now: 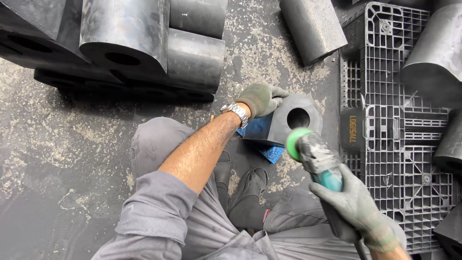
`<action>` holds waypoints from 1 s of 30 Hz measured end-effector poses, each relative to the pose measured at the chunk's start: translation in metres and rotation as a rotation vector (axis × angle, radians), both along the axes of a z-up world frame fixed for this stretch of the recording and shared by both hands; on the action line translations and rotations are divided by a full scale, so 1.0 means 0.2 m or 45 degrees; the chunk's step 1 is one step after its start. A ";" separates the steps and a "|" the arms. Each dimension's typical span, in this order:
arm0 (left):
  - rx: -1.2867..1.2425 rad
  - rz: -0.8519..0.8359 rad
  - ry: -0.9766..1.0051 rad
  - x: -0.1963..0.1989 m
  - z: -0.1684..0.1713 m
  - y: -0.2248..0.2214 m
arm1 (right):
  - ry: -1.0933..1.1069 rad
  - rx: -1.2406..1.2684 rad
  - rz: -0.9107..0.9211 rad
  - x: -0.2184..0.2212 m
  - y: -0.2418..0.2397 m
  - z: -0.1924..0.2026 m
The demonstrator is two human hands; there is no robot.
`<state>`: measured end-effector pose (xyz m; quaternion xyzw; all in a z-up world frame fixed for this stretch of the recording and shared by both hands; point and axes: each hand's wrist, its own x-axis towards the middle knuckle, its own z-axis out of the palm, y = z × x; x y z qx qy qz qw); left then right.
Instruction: Grinding and smoothing the edges of industrial rubber products using an angle grinder.
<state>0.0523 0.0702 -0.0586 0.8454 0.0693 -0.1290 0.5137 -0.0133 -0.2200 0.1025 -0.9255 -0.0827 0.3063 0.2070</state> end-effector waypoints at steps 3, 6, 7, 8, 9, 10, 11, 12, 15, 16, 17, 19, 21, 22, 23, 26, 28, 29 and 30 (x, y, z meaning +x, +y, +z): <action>0.046 -0.032 -0.029 0.00 0.01 0.01 | 0.099 -0.093 -0.003 -0.02 0.27 0.06; 0.042 0.005 0.027 -0.02 0.04 0.02 | 0.075 -0.178 -0.007 0.01 0.22 0.04; 0.042 0.008 0.025 0.00 0.03 0.02 | 0.072 -0.178 -0.004 0.02 0.17 0.04; 0.041 0.007 0.008 -0.01 0.02 0.01 | 0.100 -0.153 -0.088 0.03 0.11 0.05; 0.039 0.005 -0.010 -0.02 0.00 0.01 | 0.127 -0.127 -0.173 0.03 0.06 0.06; 0.037 0.010 -0.011 -0.01 0.01 0.01 | 0.125 -0.130 -0.169 0.03 0.03 0.04; 0.063 -0.029 0.014 0.00 0.02 0.00 | 0.109 -0.109 -0.181 0.03 0.00 0.03; 0.093 -0.067 0.043 0.00 0.03 0.01 | 0.096 -0.083 -0.191 0.02 -0.03 0.01; 0.031 -0.021 -0.041 0.01 -0.02 0.01 | 0.015 0.026 0.036 0.01 0.16 0.03; 0.031 -0.024 -0.039 0.01 0.00 0.02 | 0.017 0.027 0.033 0.02 0.22 0.04; 0.013 -0.022 -0.012 0.00 0.03 0.03 | 0.051 -0.026 0.028 0.03 0.28 0.05; -0.018 -0.031 0.012 0.01 0.03 0.01 | 0.084 -0.092 0.009 0.03 0.28 0.06; 0.038 -0.039 -0.027 0.02 -0.02 0.00 | 0.027 -0.045 -0.012 0.04 0.20 0.06; 0.033 -0.036 -0.020 0.01 0.01 0.01 | 0.034 -0.050 -0.009 0.04 0.14 0.06; 0.055 -0.038 0.011 0.00 0.05 0.01 | 0.064 -0.050 -0.105 0.03 0.08 0.05; 0.110 -0.046 0.034 0.01 0.06 0.03 | 0.067 0.004 -0.177 0.03 0.05 0.02; 0.133 -0.071 0.030 0.02 0.03 0.03 | 0.045 0.049 -0.173 0.02 0.12 0.02; 0.080 -0.051 0.018 0.02 0.02 0.02 | 0.026 0.003 -0.080 0.02 0.17 0.03; 0.027 -0.030 0.003 0.02 0.01 0.02 | 0.003 -0.042 0.015 0.03 0.23 0.04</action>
